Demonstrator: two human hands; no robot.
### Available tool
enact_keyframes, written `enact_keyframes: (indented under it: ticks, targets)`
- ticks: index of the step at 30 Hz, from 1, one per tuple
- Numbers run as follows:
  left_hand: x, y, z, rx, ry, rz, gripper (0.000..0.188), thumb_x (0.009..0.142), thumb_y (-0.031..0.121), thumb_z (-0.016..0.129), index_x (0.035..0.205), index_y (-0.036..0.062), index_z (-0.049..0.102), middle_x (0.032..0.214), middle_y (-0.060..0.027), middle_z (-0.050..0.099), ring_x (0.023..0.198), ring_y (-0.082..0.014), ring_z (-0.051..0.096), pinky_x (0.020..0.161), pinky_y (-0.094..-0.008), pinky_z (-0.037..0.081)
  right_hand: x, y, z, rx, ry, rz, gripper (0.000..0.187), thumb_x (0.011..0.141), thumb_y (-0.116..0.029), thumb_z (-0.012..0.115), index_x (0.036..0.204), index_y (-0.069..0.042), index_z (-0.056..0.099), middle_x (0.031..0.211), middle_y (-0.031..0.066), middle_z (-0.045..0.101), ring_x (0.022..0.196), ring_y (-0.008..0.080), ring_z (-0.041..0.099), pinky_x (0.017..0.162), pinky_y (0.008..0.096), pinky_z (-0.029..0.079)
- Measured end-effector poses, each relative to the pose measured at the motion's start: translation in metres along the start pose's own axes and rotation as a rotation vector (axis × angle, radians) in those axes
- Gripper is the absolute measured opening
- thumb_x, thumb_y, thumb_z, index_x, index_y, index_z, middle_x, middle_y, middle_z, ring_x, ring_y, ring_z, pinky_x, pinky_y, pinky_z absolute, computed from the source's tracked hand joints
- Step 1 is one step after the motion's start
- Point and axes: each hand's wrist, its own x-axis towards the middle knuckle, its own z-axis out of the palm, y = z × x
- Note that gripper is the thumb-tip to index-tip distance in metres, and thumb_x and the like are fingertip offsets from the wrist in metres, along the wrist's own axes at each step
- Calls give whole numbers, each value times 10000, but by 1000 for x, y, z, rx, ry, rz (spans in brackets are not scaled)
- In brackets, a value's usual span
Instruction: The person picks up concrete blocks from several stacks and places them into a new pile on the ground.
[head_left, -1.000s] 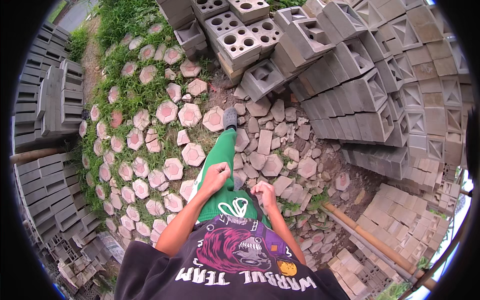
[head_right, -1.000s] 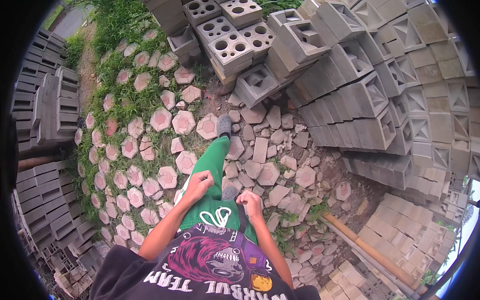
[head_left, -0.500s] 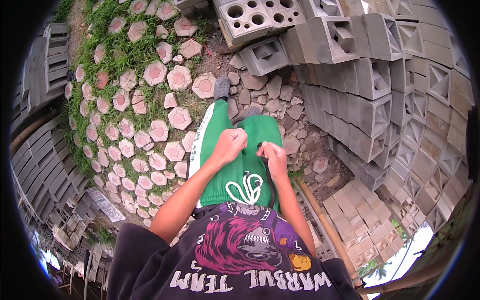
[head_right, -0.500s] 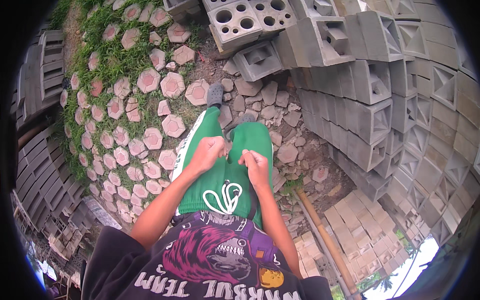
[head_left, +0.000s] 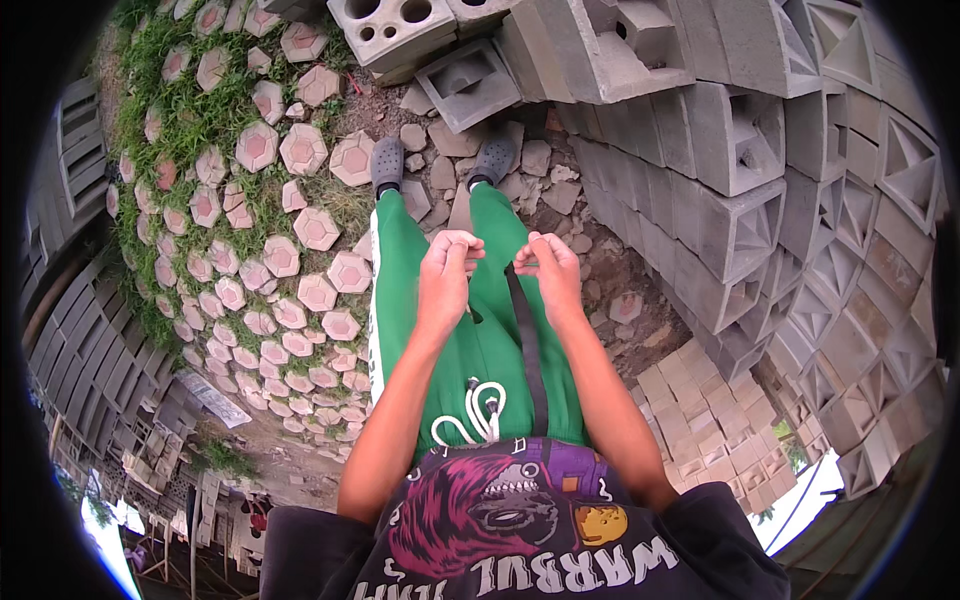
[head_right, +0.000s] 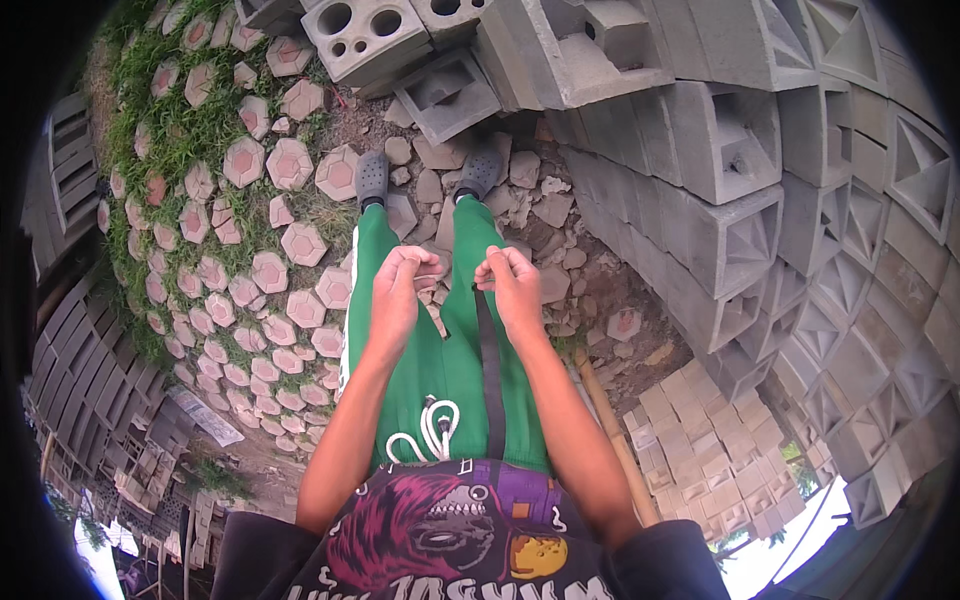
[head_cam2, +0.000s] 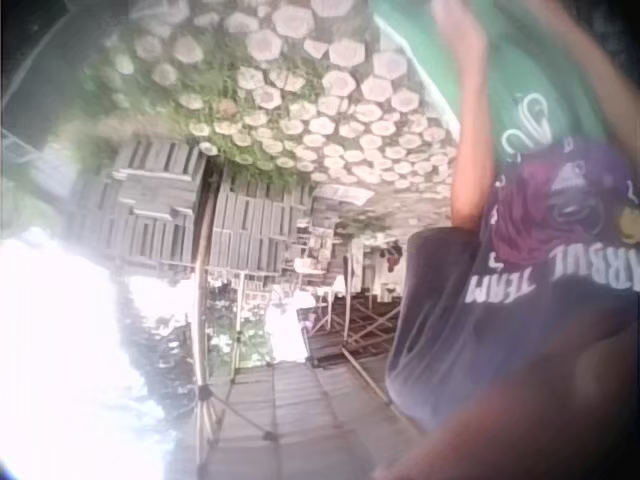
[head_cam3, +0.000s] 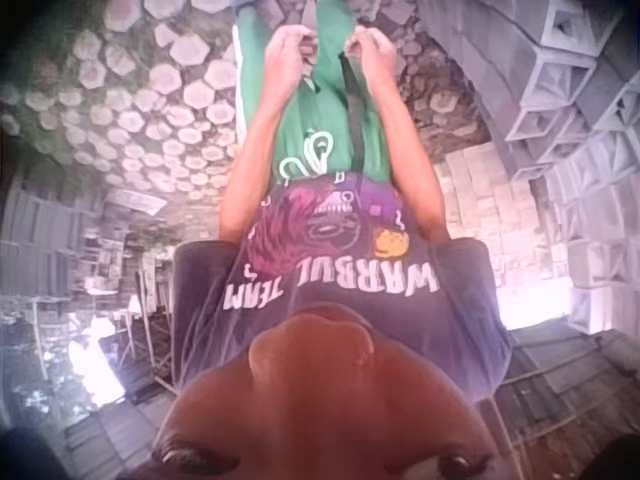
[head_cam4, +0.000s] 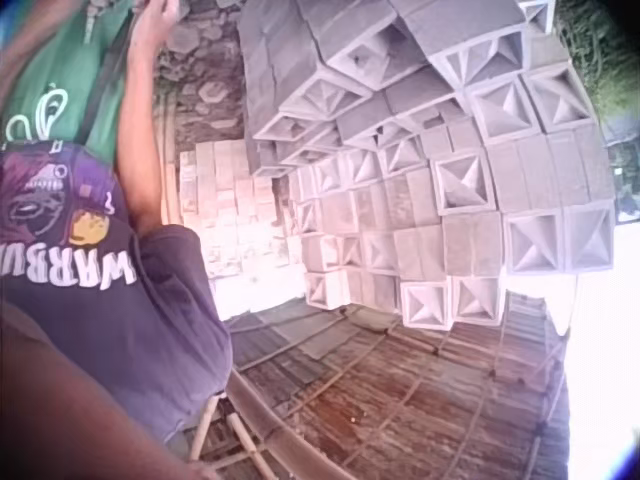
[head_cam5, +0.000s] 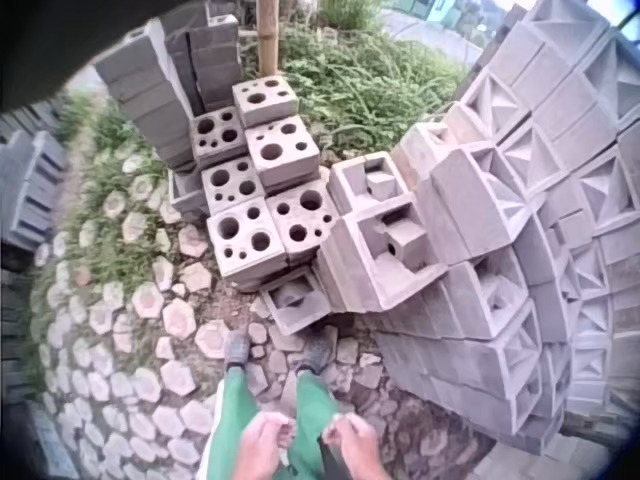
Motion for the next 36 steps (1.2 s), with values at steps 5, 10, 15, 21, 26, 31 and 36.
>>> enact_keyframes:
  ticks: [5,10,15,21,26,31,36]
  targets:
    - [79,29,110,-6,-39,124,307,907,207,550,1151,26,504,1121,-79,556,1020,-156,548,828,-285,453,65,-52,-61,225,230,-66,254,900,-269,535,990,-33,558,881,68,607,784,153,595,669,287,499]
    - [213,106,180,196,291,596,729,788,390,648,1295,-53,370,1299,-233,399,1240,-308,366,1027,-375,291,144,-137,-102,339,303,-67,735,828,-481,609,1316,-20,311,1319,172,383,1182,287,435,883,472,457]
    - [299,211,203,871,-34,470,765,780,608,554,1242,0,510,1124,-156,559,1044,-231,503,924,-355,366,200,-189,-110,388,277,-14,900,734,-404,730,1365,-49,194,1376,165,318,1228,314,379,926,601,364]
    - [310,237,233,1282,-401,-15,906,628,682,633,1301,93,489,1283,-158,514,1169,-283,502,982,-406,388,237,-179,-99,418,499,-143,628,683,-89,682,1225,66,405,1220,177,522,1109,264,509,957,324,383]
    - [315,240,228,1148,-391,-158,493,671,424,647,1040,98,637,1036,-67,643,905,-181,598,841,-304,451,248,-180,-87,434,557,-237,531,666,-58,647,1139,89,458,1151,201,547,1029,295,552,916,371,424]
    - [281,231,226,1132,-362,-200,596,659,493,627,1078,72,591,1150,-105,558,994,-206,529,866,-351,410,266,-149,-106,756,407,-148,295,625,14,547,911,60,492,905,153,556,788,299,599,731,456,515]
    - [223,153,164,1125,-155,-162,1026,644,529,637,1449,69,198,1498,-221,99,1391,-314,120,1091,-410,187,188,-102,-112,703,148,-115,583,607,45,534,1181,3,436,1094,107,521,991,252,529,907,381,429]
